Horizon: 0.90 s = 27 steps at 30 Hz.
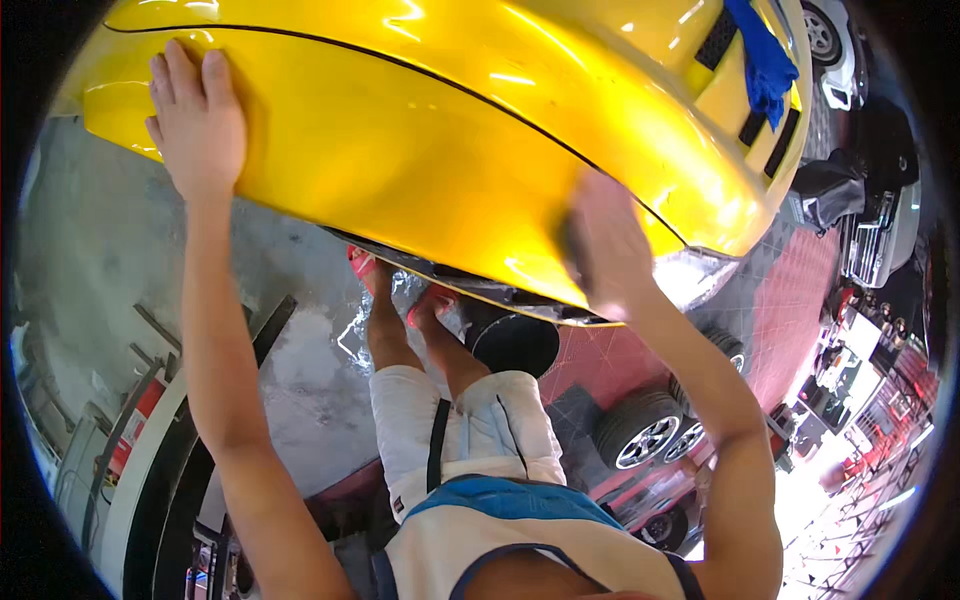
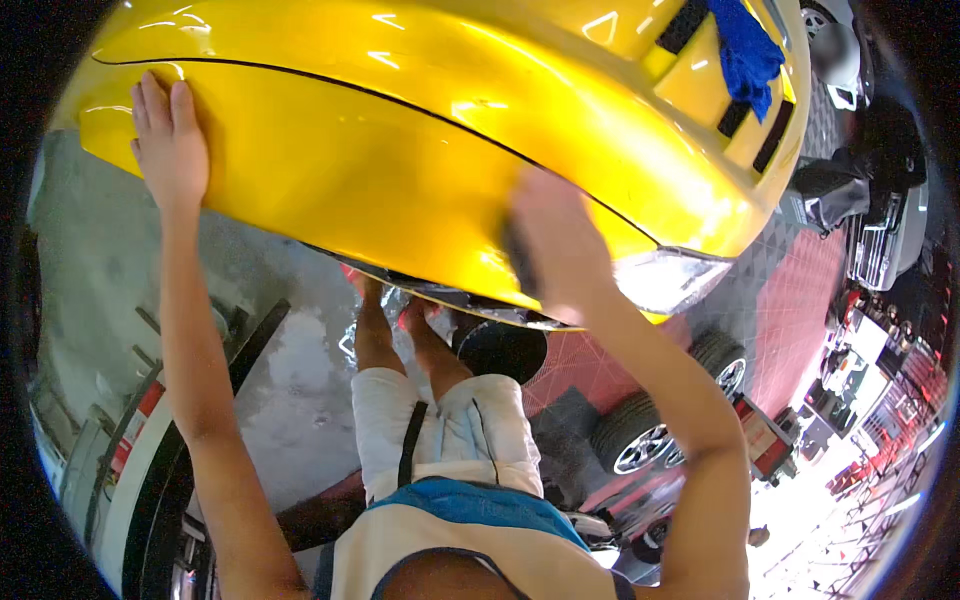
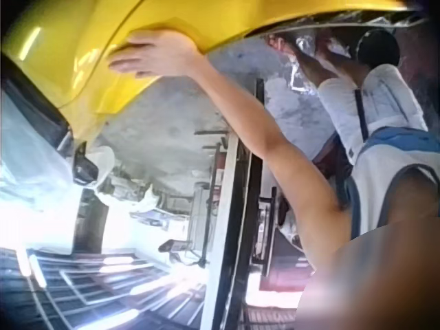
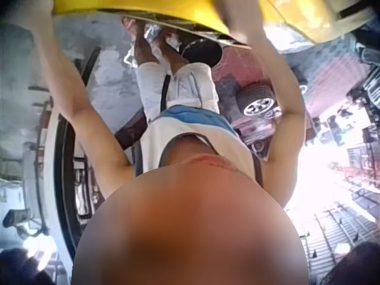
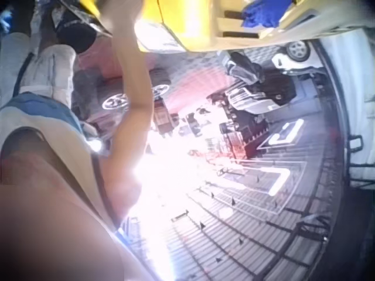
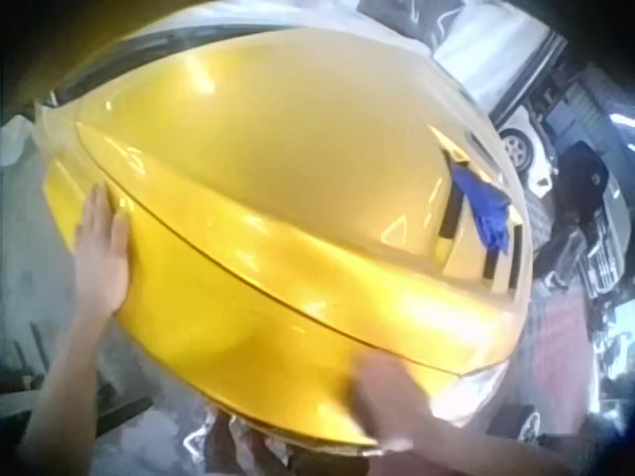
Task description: Using a sanding block and water to wet-sand the front bumper and fender of a yellow car.
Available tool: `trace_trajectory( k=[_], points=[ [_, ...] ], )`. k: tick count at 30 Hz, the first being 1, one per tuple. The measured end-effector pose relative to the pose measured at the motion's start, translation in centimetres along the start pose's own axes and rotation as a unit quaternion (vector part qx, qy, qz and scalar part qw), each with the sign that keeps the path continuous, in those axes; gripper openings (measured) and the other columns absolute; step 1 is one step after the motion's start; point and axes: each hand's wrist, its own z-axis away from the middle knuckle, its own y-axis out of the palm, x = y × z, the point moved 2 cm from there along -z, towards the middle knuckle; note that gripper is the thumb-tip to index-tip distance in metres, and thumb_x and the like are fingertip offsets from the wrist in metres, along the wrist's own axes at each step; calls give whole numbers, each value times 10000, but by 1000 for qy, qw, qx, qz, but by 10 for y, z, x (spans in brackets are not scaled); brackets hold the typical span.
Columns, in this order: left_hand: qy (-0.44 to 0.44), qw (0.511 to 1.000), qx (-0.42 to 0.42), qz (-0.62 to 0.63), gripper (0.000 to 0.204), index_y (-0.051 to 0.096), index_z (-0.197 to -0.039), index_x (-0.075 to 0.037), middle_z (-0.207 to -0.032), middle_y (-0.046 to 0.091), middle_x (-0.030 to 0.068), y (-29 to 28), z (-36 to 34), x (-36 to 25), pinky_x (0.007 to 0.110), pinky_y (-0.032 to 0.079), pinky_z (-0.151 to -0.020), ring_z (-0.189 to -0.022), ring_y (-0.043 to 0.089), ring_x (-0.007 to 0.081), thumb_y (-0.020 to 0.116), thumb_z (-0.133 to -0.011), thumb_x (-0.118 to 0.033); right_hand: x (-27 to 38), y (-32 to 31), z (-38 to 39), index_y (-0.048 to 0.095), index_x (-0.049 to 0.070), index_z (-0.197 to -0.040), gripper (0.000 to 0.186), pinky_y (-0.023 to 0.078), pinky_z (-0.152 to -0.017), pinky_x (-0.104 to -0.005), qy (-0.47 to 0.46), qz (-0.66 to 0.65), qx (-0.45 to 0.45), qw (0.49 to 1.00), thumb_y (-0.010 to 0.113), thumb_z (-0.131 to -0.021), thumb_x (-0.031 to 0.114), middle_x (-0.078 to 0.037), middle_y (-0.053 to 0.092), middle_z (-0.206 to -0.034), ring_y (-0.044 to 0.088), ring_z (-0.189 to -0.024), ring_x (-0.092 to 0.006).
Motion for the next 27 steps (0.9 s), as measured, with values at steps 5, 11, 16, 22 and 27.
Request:
trace_trajectory(
  k=[5,11,16,22,27],
  points=[
    [-76,995,-40,59,612,380,-1572,-98,-1666,317,132,13,8,-42,622,253,-1190,-1526,312,310,411,-1068,-443,-2,21,-9,415,-66,-1479,782,207,-1256,-542,-237,105,-318,912,686,-780,154,-267,377,-1587,351,-1488,-439],
    [-82,938,-107,320,435,596,-1394,-54,-1561,484,172,-6,28,-38,564,205,-1231,-1479,404,327,474,-1046,-286,19,32,-1,347,-53,-1527,846,163,-1248,-592,-128,196,-309,922,724,-833,249,-270,283,-1640,265,-1529,-439],
    [-144,685,-302,647,388,599,-1310,56,-1545,472,247,-7,44,-31,484,229,-1244,-1480,396,341,437,-1021,-146,147,-33,-92,296,-64,-1550,927,170,-1256,-554,-216,216,-334,892,761,-835,297,-267,282,-1638,262,-1533,-412],
    [-159,697,-296,633,435,508,-1398,65,-1544,444,290,-23,87,71,500,221,-1257,-1487,378,364,421,-1011,-114,138,-30,-84,279,-71,-1554,883,163,-1245,-582,-199,267,-315,888,725,-871,266,-267,257,-1647,236,-1540,-419],
    [-278,686,-259,621,410,537,-1383,17,-1552,459,245,-8,95,90,513,249,-1235,-1468,406,365,483,-1036,-195,234,-73,-164,312,-58,-1549,903,192,-1238,-585,-233,313,-303,870,755,-854,312,-234,293,-1645,255,-1541,-397]
  ],
)
